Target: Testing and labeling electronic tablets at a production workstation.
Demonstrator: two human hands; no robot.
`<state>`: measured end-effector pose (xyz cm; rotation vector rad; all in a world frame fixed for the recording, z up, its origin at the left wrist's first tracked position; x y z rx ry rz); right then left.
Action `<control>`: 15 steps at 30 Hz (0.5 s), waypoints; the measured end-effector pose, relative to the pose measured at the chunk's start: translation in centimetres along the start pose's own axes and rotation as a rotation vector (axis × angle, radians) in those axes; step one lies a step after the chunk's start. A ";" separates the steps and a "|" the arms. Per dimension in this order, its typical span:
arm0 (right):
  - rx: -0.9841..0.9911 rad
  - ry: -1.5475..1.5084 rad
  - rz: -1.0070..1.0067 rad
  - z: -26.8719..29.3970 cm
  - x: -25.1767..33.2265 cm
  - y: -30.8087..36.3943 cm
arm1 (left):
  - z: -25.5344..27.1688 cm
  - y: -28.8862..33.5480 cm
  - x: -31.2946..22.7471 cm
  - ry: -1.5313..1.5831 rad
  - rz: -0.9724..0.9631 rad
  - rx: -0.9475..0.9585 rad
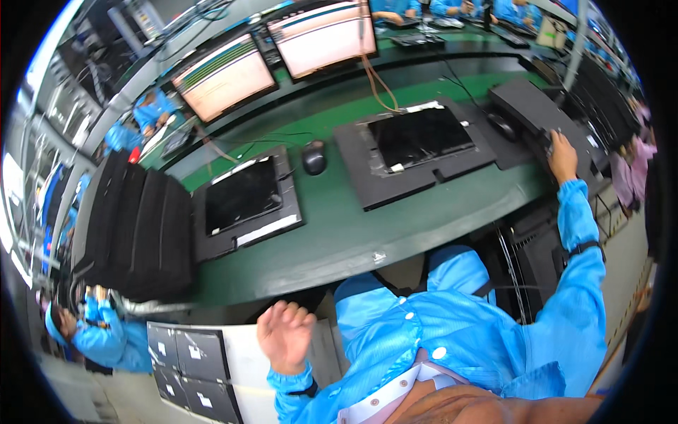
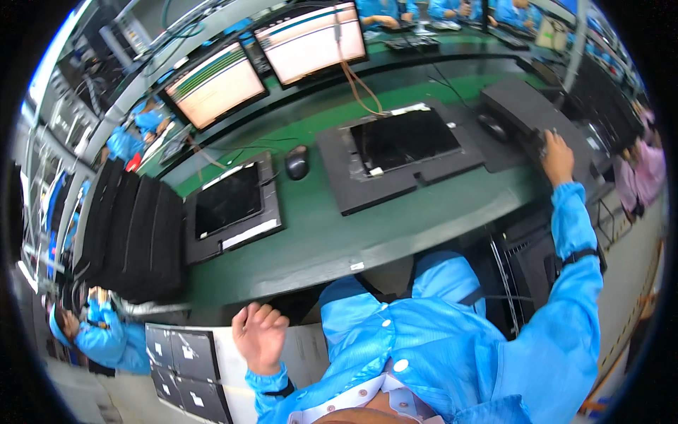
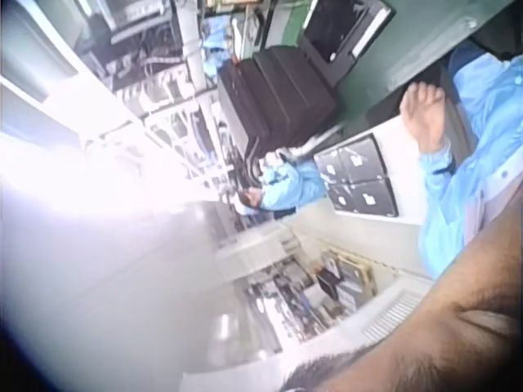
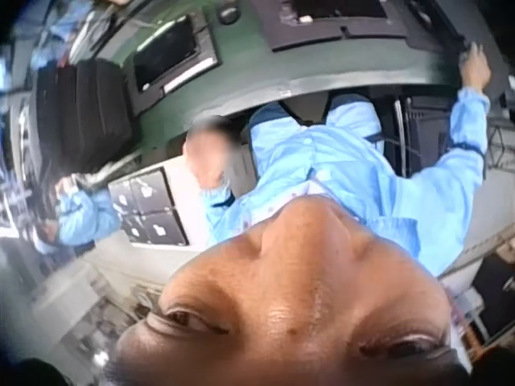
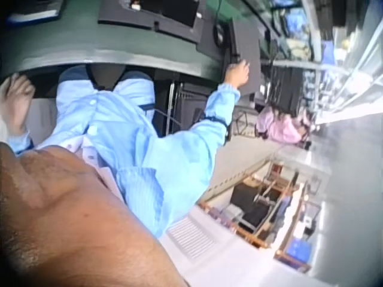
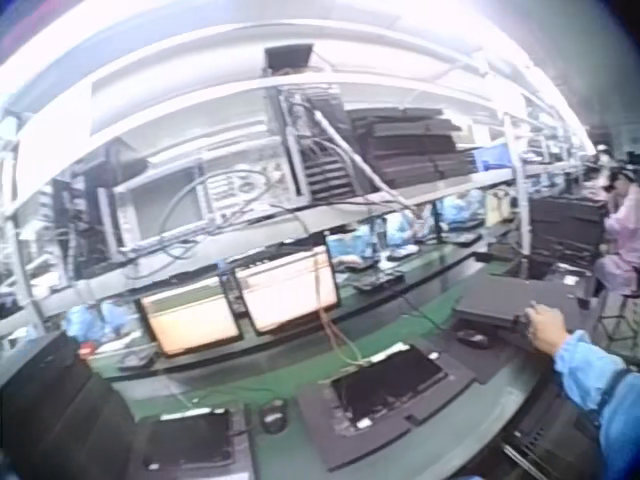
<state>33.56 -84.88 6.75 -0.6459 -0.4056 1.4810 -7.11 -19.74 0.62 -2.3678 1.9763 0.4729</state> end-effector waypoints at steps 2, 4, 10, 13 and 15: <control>-0.188 -0.015 0.147 3.8 2.9 0.4 | -0.1 -1.0 1.5 -0.268 -0.045 0.002; -0.360 -0.017 0.191 7.5 4.8 0.8 | 1.6 -1.3 2.0 -0.586 -0.173 -0.099; -0.719 -0.635 0.886 19.1 22.0 10.0 | 0.8 0.9 2.6 -0.811 -0.419 -0.067; -0.618 -0.978 1.272 24.0 34.5 15.6 | 4.3 7.6 -0.2 -0.577 -0.635 -0.262; -0.551 -1.205 1.523 26.1 41.5 20.3 | 7.5 14.2 -1.7 -0.549 -0.815 -0.642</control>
Point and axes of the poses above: each hand's wrist, its own y-axis away from the middle knuckle, its own z-axis out of the back of the hand, x = y × z, the point moved 7 cm from there along -y, towards the middle knuckle, and after that the axes turned 7 degrees about -x, right-handed, at the moved point
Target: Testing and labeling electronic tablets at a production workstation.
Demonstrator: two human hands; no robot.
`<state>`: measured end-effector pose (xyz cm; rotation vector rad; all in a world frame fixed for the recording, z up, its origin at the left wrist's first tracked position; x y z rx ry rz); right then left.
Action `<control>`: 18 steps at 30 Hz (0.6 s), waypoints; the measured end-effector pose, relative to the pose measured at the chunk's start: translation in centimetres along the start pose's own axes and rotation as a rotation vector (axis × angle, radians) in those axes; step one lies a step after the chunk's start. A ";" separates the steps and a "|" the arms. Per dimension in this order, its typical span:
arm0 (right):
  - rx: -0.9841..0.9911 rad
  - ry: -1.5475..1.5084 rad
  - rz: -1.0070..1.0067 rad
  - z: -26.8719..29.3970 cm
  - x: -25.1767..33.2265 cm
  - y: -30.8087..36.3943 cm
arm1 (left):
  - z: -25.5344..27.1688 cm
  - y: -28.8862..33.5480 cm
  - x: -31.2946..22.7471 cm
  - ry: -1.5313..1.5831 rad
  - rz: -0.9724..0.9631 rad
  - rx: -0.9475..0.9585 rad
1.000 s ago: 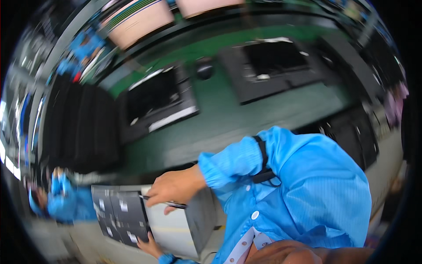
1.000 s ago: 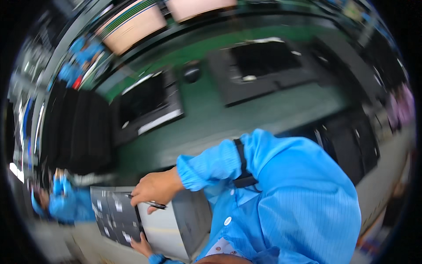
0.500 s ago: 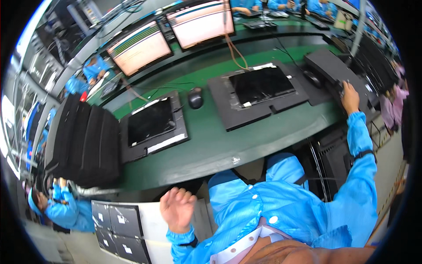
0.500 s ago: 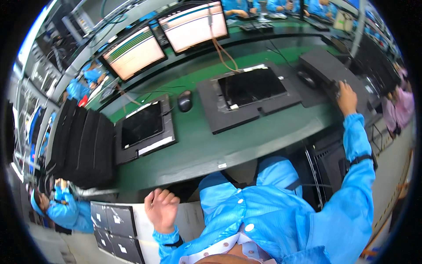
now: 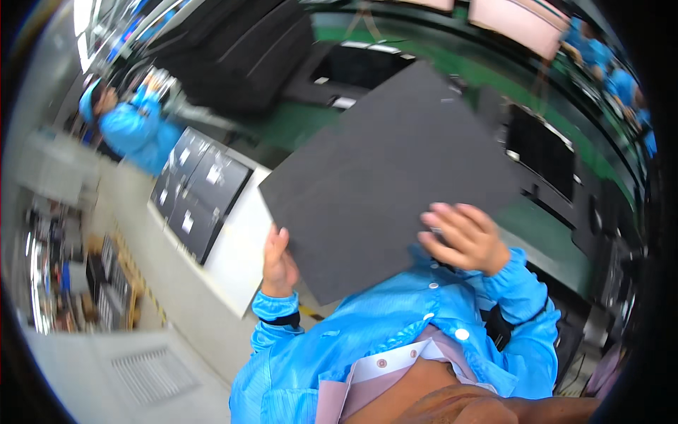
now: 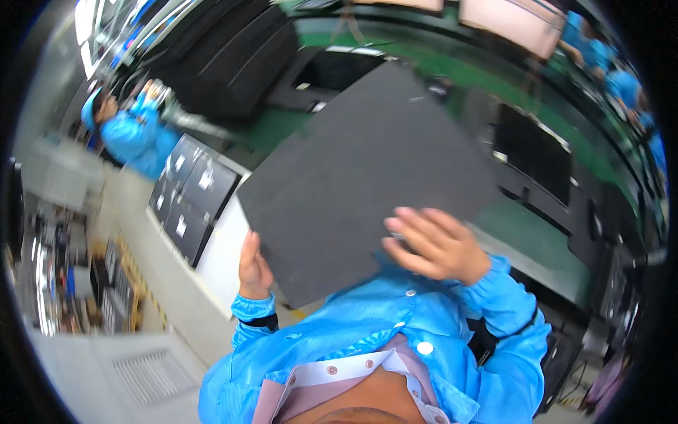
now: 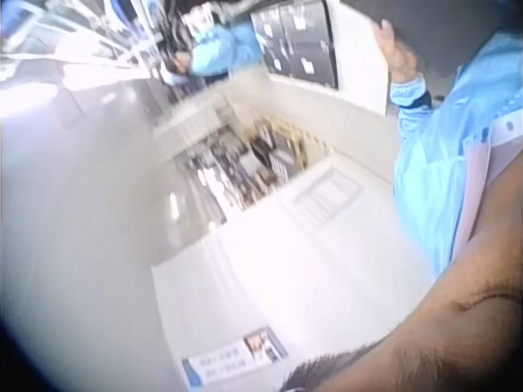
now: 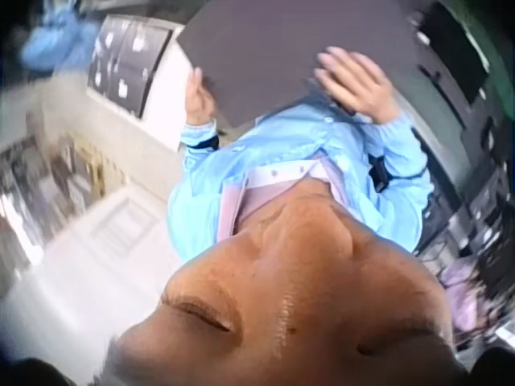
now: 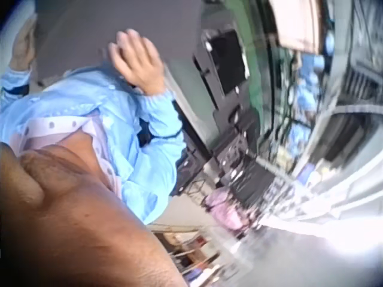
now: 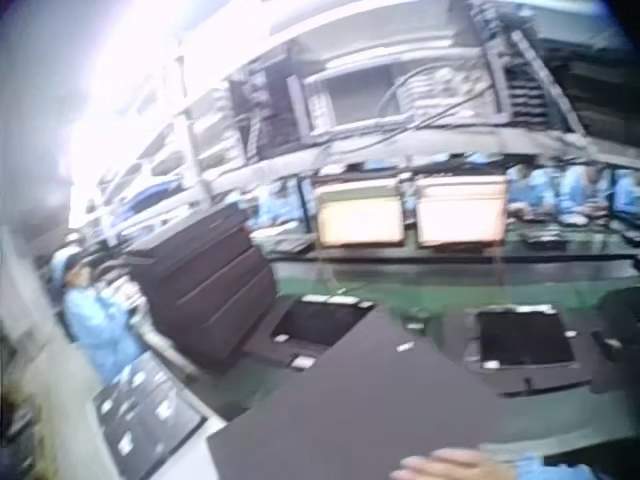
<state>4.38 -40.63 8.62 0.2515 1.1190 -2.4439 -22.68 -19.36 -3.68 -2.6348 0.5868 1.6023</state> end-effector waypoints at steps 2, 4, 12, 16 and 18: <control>0.077 -0.317 0.073 -5.3 2.3 -3.6 | 5.5 1.5 -2.0 -0.011 0.008 -0.266; 0.081 -0.480 0.180 -8.4 4.9 -6.2 | 13.0 3.3 -2.6 0.015 -0.043 -0.350; 0.282 -0.424 -0.338 -11.0 -4.2 -4.5 | 30.6 7.7 -3.1 -0.029 0.057 -0.547; 0.396 0.027 -0.417 -11.8 -11.6 -1.0 | 35.2 6.3 -4.5 -0.513 -0.193 -0.936; 0.427 0.118 -0.460 -10.9 -14.5 0.0 | 33.9 5.3 -6.1 -1.047 -0.395 -1.264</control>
Point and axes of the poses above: each hand's wrist, its own y-axis away from the middle knuckle, its own z-axis out of the back of the hand, x = y × z, the point moved 7 cm from there along -y, towards the middle knuckle, and after that the axes turned 7 degrees about -x, right-handed, at the moved point
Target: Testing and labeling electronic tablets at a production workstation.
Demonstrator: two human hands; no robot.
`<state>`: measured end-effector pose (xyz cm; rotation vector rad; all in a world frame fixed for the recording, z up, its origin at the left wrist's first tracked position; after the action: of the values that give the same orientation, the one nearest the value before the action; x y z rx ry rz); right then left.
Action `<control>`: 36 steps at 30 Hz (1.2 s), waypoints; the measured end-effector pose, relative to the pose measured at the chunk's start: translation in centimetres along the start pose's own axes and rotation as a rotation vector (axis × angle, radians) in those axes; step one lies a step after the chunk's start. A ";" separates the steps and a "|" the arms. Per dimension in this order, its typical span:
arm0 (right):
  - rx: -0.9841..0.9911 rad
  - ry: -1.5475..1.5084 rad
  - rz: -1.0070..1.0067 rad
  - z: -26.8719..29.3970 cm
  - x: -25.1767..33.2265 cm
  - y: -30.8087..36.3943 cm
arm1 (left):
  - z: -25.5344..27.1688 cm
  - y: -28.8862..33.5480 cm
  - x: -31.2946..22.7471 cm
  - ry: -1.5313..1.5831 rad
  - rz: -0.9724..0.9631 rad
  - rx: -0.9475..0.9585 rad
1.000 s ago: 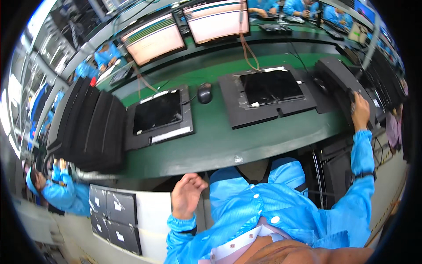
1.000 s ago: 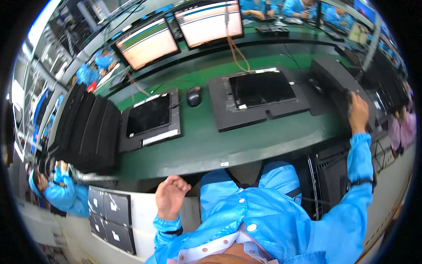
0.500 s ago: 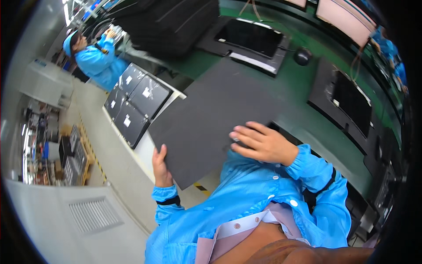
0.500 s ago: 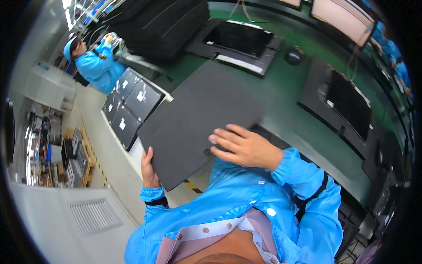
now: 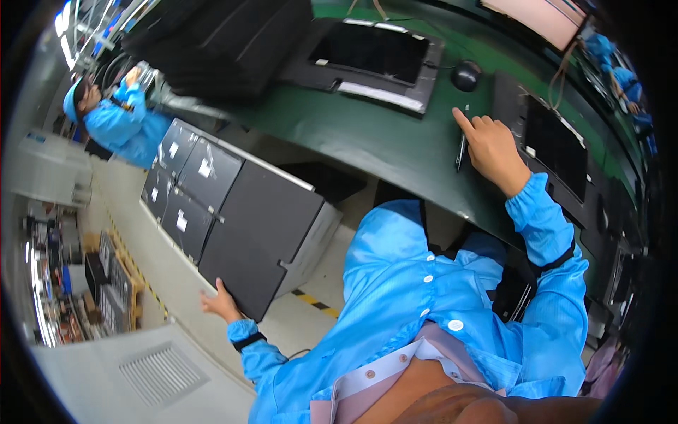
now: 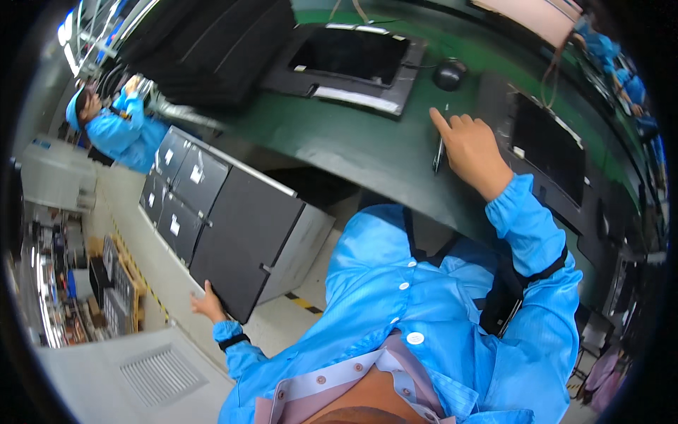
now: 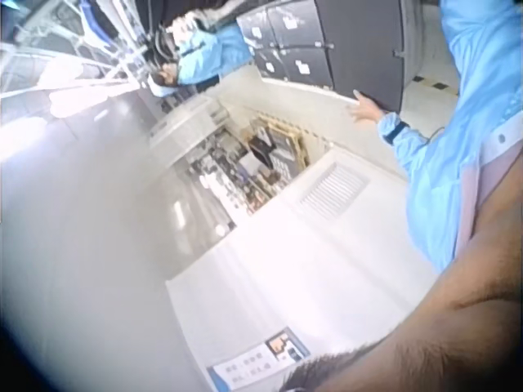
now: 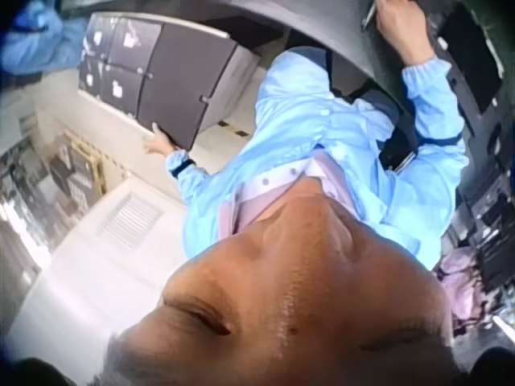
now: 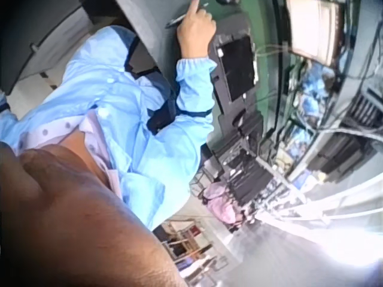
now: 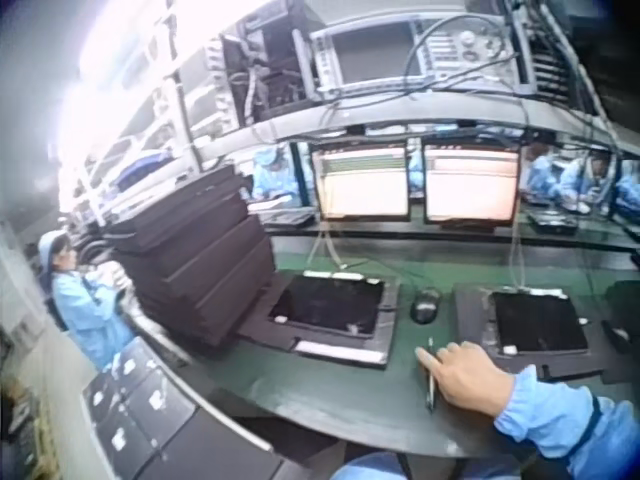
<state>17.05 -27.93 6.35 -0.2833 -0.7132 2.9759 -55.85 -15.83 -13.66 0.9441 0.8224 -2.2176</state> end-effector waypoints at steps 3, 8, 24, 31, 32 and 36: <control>0.030 -0.047 -0.058 -0.8 -3.1 -2.5 | -2.1 4.3 -12.8 -0.107 -0.465 -0.013; -0.199 -0.145 -0.163 -5.2 -8.0 -9.3 | -10.7 20.7 -37.6 0.383 -1.081 0.646; -0.490 -0.397 -0.053 3.6 -6.9 -14.4 | -20.7 26.7 -54.8 0.863 -1.380 0.415; -0.477 -0.380 -0.498 -5.8 -17.5 -6.2 | -6.3 14.0 -39.6 1.133 -0.266 0.695; -0.420 -0.352 -0.414 -6.9 -15.6 -6.6 | -5.6 12.5 -36.7 1.139 -0.120 0.748; -0.366 -0.215 -0.281 -7.2 -13.4 -6.1 | -7.3 8.7 -21.8 0.923 0.482 1.000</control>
<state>31.73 -20.78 4.99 0.1163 -1.2111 2.6192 -34.12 -10.21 -3.58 2.4087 -0.3047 -1.6212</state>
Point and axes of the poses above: each hand's wrist, its own y-axis away from the middle knuckle, its own z-axis out of the back of the hand, x = y × z, the point moved 7 cm from there along -y, towards the middle knuckle, and after that the axes turned 7 degrees about -x, right-handed, at the moved point
